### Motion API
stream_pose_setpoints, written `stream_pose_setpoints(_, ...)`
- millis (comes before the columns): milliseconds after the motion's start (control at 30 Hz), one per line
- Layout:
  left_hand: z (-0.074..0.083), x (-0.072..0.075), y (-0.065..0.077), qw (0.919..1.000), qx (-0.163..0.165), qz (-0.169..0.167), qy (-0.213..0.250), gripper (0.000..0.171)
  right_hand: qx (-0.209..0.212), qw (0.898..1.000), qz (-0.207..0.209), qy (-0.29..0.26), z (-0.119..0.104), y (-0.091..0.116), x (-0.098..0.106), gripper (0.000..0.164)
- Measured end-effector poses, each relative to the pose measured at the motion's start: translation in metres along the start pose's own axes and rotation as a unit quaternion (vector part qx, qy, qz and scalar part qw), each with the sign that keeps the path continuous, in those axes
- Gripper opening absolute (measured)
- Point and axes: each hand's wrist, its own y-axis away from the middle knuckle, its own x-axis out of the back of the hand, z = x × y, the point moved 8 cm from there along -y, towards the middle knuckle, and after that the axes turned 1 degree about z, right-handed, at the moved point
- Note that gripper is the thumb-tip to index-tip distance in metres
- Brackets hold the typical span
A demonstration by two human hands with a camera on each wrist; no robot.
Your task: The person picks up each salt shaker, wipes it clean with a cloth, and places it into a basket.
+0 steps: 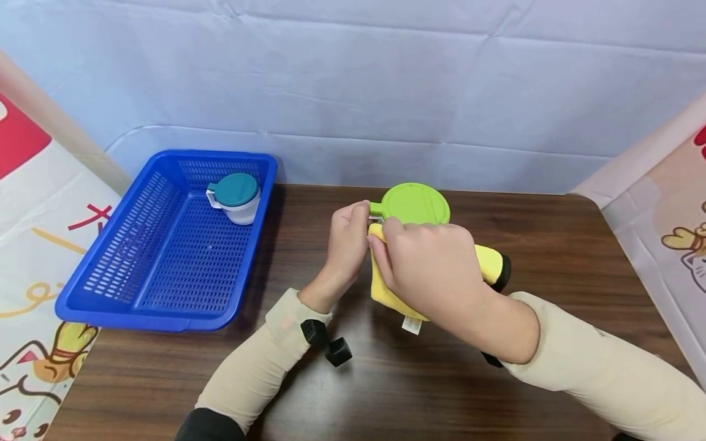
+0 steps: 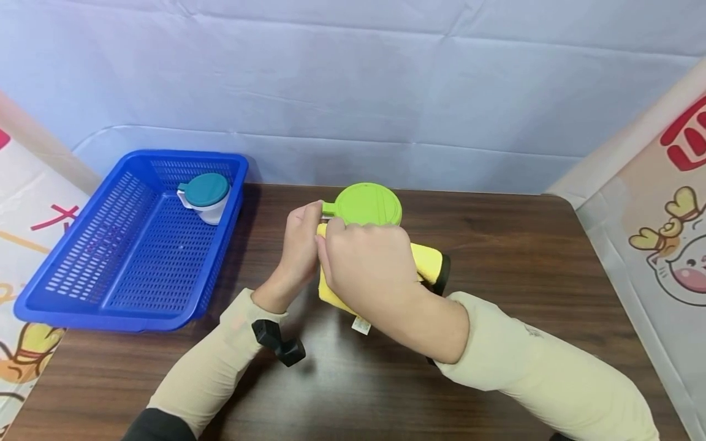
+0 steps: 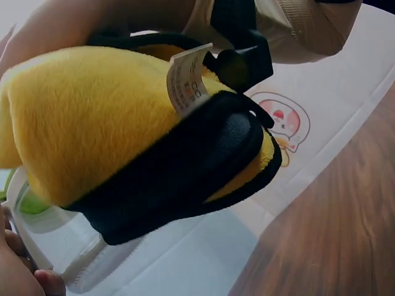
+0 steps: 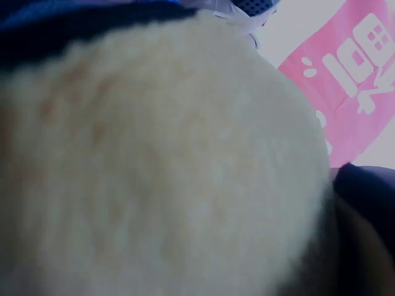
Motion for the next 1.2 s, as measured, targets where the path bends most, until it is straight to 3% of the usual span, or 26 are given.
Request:
stream_pose_setpoints(267, -0.002, -0.005, 0.002, 0.9992, 0.008, -0.016, 0.036, 0.042, -0.045, 0.995, -0.027, 0.080, 0.002, -0.003, -0.013, 0.039)
stream_pose_setpoints(400, -0.002, -0.006, 0.002, 0.9994, 0.004, -0.021, 0.026, 0.041, -0.055, 0.993, -0.025, 0.105, 0.001, -0.004, -0.014, 0.039)
stream_pose_setpoints(533, -0.001, -0.005, 0.003, 0.9997, -0.007, -0.021, 0.013, 0.041, -0.061, 0.992, -0.023, 0.110, 0.002, -0.005, -0.014, 0.039)
stream_pose_setpoints(800, -0.002, -0.001, 0.003, 0.9994, 0.000, 0.004, 0.035, 0.039, -0.059, 0.993, -0.023, 0.097, 0.002, -0.005, -0.014, 0.037)
stream_pose_setpoints(1200, -0.002, 0.001, 0.001, 0.9990, -0.006, 0.009, 0.043, 0.040, -0.060, 0.993, -0.032, 0.092, 0.003, -0.003, -0.012, 0.038)
